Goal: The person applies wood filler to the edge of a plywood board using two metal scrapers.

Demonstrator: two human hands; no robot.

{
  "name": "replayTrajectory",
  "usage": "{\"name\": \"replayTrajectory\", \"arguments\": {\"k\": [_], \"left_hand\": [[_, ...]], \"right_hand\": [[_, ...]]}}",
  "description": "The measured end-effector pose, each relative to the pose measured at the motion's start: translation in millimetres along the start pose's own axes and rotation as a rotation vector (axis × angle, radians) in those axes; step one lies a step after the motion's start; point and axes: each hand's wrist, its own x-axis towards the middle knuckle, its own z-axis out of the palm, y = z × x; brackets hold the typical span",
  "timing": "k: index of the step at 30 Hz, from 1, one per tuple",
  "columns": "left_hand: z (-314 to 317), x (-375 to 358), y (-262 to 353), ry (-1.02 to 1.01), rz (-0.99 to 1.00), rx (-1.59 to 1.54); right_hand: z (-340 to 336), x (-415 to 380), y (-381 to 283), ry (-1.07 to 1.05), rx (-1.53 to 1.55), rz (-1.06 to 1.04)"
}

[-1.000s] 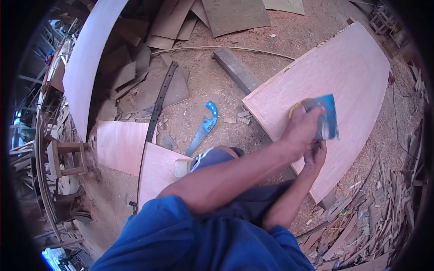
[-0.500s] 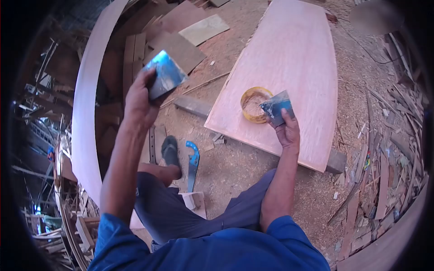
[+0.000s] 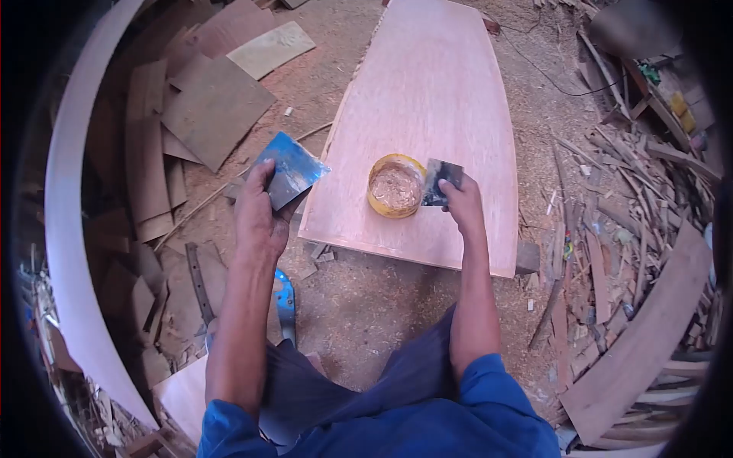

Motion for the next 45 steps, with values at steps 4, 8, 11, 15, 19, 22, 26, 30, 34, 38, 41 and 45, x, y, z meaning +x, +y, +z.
{"name": "replayTrajectory", "arguments": {"k": [4,8,11,15,19,22,26,30,34,38,41,45], "left_hand": [[-21.4,17.1,6.3,0.044,-0.092,-0.090],[-24.2,35.6,28.5,-0.010,-0.109,-0.155],[-25.8,47.7,44.1,-0.068,-0.116,-0.181],[-29.7,61.7,57.5,-0.099,-0.145,-0.160],[-32.0,81.5,62.1,-0.098,-0.179,-0.143],[-36.1,99.4,62.0,-0.139,-0.217,-0.119],[-35.9,127.2,55.5,-0.181,-0.262,-0.078],[-39.6,156.7,44.3,-0.210,-0.302,-0.029],[-34.7,178.1,30.9,-0.244,-0.371,0.024],[-28.6,194.4,19.7,-0.290,-0.403,0.074],[-27.1,208.2,10.5,-0.317,-0.413,0.096],[-23.4,223.7,6.0,-0.357,-0.449,0.093]], "right_hand": [[55.0,56.4,-15.5,-0.169,-0.613,-0.076],[113.9,90.0,-9.9,-0.218,-0.928,0.127],[134.6,95.2,5.5,-0.092,-0.905,0.201],[140.7,97.0,27.8,-0.096,-0.878,0.203],[144.0,103.1,40.9,-0.124,-0.838,0.284],[148.1,101.2,44.5,-0.119,-0.794,0.340],[151.5,101.6,57.8,-0.015,-0.655,0.369],[143.9,94.3,41.9,-0.037,-0.427,0.537],[143.7,99.2,62.3,0.047,-0.210,0.616],[144.6,103.6,71.9,0.021,-0.107,0.641],[144.7,100.7,61.5,0.014,-0.028,0.673],[146.9,102.2,46.0,0.015,0.080,0.761]]}}
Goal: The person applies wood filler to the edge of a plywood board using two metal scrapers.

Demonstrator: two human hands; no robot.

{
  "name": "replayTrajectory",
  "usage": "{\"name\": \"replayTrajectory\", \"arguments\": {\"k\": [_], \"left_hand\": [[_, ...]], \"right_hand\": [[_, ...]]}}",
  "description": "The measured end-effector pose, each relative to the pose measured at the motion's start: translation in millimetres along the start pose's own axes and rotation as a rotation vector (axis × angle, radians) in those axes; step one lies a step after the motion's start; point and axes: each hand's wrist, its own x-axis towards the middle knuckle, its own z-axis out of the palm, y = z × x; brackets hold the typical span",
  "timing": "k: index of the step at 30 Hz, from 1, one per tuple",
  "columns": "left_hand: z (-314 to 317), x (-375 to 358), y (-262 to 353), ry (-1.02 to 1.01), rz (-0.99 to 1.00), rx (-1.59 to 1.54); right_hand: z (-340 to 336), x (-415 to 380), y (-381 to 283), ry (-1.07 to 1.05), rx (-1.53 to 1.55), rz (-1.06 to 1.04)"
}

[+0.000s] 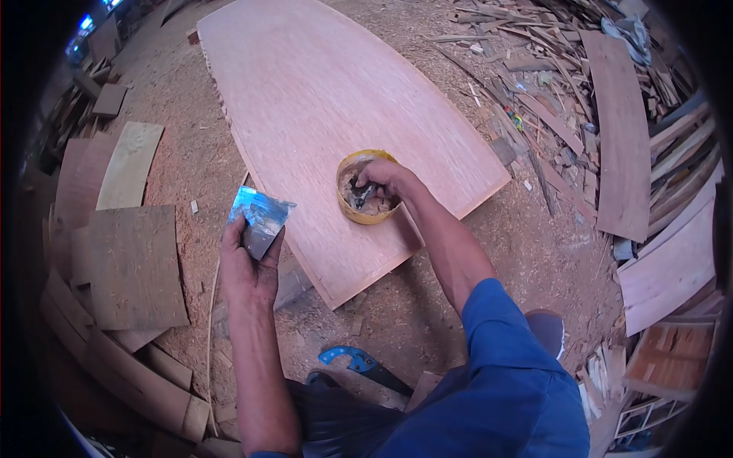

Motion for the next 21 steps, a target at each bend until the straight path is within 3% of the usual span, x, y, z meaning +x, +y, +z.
{"name": "replayTrajectory", "arguments": {"k": [9,15,18,21], "left_hand": [[-1.0,9.8,-10.1,-0.043,-0.062,0.064],[6.3,13.1,-16.6,-0.075,-0.069,0.073],[14.6,15.6,-19.5,-0.093,-0.083,0.058],[24.3,19.2,-19.5,-0.076,-0.097,0.066]], "right_hand": [[0.5,13.6,-0.5,-0.085,0.144,0.057],[-7.4,-27.5,-13.2,0.011,0.105,-0.101],[-14.5,-28.9,-6.4,-0.055,0.127,-0.167],[-16.7,-71.0,-10.0,0.063,0.057,-0.208]]}}
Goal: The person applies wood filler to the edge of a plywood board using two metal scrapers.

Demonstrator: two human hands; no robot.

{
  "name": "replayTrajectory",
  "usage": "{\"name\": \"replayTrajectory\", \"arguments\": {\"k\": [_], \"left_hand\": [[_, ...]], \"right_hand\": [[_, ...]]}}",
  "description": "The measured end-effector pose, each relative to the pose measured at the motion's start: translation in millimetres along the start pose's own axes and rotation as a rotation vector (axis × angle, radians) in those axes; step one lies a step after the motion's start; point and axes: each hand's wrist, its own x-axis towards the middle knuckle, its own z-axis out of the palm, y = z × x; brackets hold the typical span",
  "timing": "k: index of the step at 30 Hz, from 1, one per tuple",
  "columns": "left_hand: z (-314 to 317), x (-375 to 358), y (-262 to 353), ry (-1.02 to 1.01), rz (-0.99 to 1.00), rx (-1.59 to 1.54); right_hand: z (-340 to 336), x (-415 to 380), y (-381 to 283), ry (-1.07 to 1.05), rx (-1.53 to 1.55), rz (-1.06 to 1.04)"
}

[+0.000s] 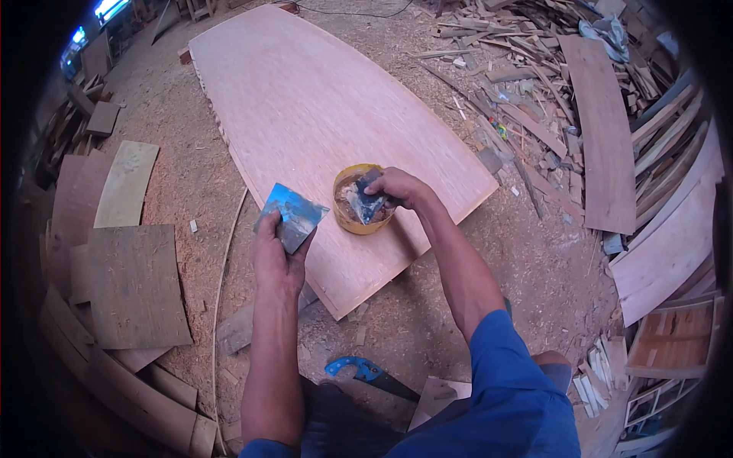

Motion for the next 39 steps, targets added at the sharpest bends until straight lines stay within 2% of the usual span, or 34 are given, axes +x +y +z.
{"name": "replayTrajectory", "arguments": {"k": [5,7,11,15,19,23,29,32,36,39], "left_hand": [[12.3,5.5,-2.3,0.047,0.015,0.154],[11.5,13.1,-8.8,0.046,-0.040,0.154],[17.0,21.6,-22.1,0.019,-0.089,0.131],[36.8,18.0,-22.2,-0.014,-0.139,0.112],[47.9,22.8,-24.3,-0.139,-0.225,0.028],[53.9,28.6,-22.9,-0.270,-0.220,-0.012],[67.3,11.6,-9.5,-0.409,-0.262,0.021],[71.0,5.3,0.7,-0.455,-0.297,0.021],[76.9,-6.0,13.4,-0.483,-0.302,0.084],[77.4,-11.7,18.7,-0.497,-0.292,0.100]], "right_hand": [[-10.2,-27.3,6.1,-0.016,0.093,-0.103],[-13.6,-44.9,-6.4,-0.055,0.142,-0.166],[-21.3,-79.4,-30.2,-0.066,-0.031,-0.339],[-15.5,-112.1,-42.6,-0.109,-0.060,-0.530],[11.5,-144.4,-47.3,0.307,-0.755,-0.847],[32.1,-171.5,-46.8,0.655,-1.056,-1.021],[29.5,-181.8,-37.8,0.809,-1.129,-1.074],[14.9,-194.5,-38.9,0.845,-1.165,-1.008],[10.0,-228.5,-59.4,0.822,-1.185,-0.968],[16.1,-249.4,-85.2,0.733,-1.278,-1.028]]}}
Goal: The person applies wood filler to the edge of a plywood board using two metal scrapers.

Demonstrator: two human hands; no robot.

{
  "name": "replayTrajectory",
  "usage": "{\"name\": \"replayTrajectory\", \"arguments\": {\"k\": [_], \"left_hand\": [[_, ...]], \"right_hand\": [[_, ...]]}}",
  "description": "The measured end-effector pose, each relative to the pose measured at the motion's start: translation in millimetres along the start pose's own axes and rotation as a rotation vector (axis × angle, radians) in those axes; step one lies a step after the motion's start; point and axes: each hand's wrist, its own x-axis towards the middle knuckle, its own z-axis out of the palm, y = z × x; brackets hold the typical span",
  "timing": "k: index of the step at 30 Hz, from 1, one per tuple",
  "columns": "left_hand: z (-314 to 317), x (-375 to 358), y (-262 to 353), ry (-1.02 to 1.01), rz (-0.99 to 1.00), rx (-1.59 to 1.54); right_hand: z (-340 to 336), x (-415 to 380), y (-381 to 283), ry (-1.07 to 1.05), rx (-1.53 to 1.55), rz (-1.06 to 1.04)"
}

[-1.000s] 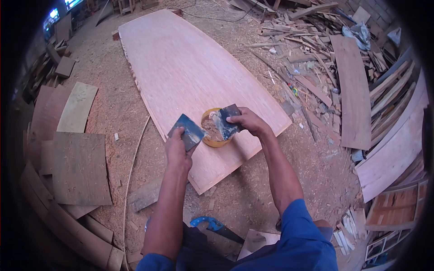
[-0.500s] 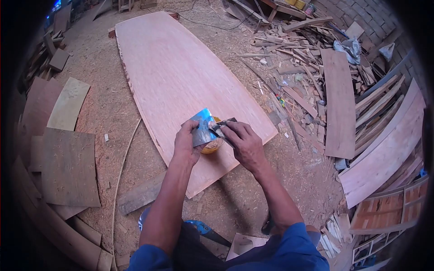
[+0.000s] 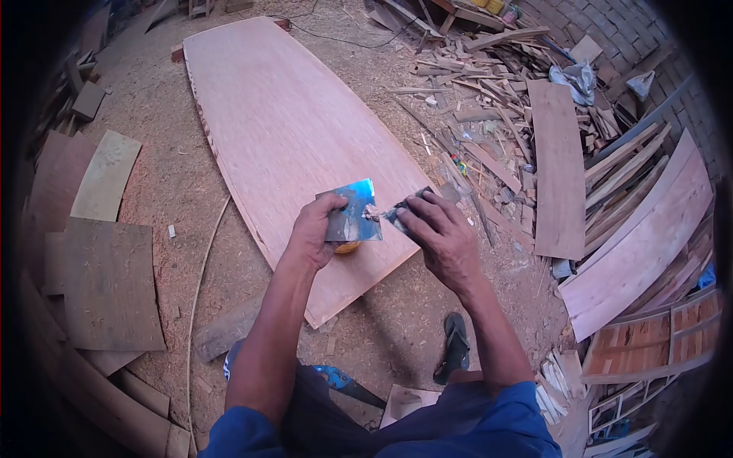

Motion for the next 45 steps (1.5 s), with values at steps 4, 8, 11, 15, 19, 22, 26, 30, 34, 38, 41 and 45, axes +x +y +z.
{"name": "replayTrajectory", "arguments": {"k": [4,8,11,15,19,22,26,30,34,38,41,45], "left_hand": [[-5.4,2.5,1.4,-0.061,-0.005,0.093],[-18.4,7.5,-2.6,-0.094,0.003,0.123],[-19.4,4.7,2.0,-0.083,-0.015,0.144],[-21.1,6.2,-2.2,-0.034,0.032,0.172],[-29.2,15.2,-7.1,0.081,0.061,0.235],[-28.7,7.0,3.7,0.117,0.069,0.195],[-37.0,15.4,14.0,0.137,0.110,0.141],[-38.2,9.1,18.7,0.111,0.134,0.062],[-45.3,0.1,34.3,0.165,0.209,0.039],[-64.0,-3.7,47.0,0.202,0.239,0.007],[-73.4,-15.6,57.2,0.212,0.275,-0.001],[-81.7,-30.7,69.6,0.234,0.325,-0.033]], "right_hand": [[-11.0,13.8,-7.9,-0.102,-0.058,-0.096],[-11.0,14.4,-16.2,-0.242,-0.086,-0.144],[-22.5,22.6,-24.1,-0.270,-0.014,-0.091],[-27.6,27.8,-31.4,-0.309,-0.022,-0.080],[-20.2,17.5,-33.9,-0.379,0.057,-0.046],[-27.2,3.6,-61.5,-0.518,0.263,0.234],[37.4,-89.1,-75.8,-0.426,1.149,0.770],[99.8,-146.9,-146.8,-0.359,1.486,1.306],[157.2,-172.4,-188.7,-0.436,0.965,0.977],[177.4,-164.1,-210.9,-0.570,0.677,1.007],[179.6,-157.6,-226.0,-0.612,0.558,1.010],[181.1,-150.3,-239.2,-0.574,0.510,0.984]]}}
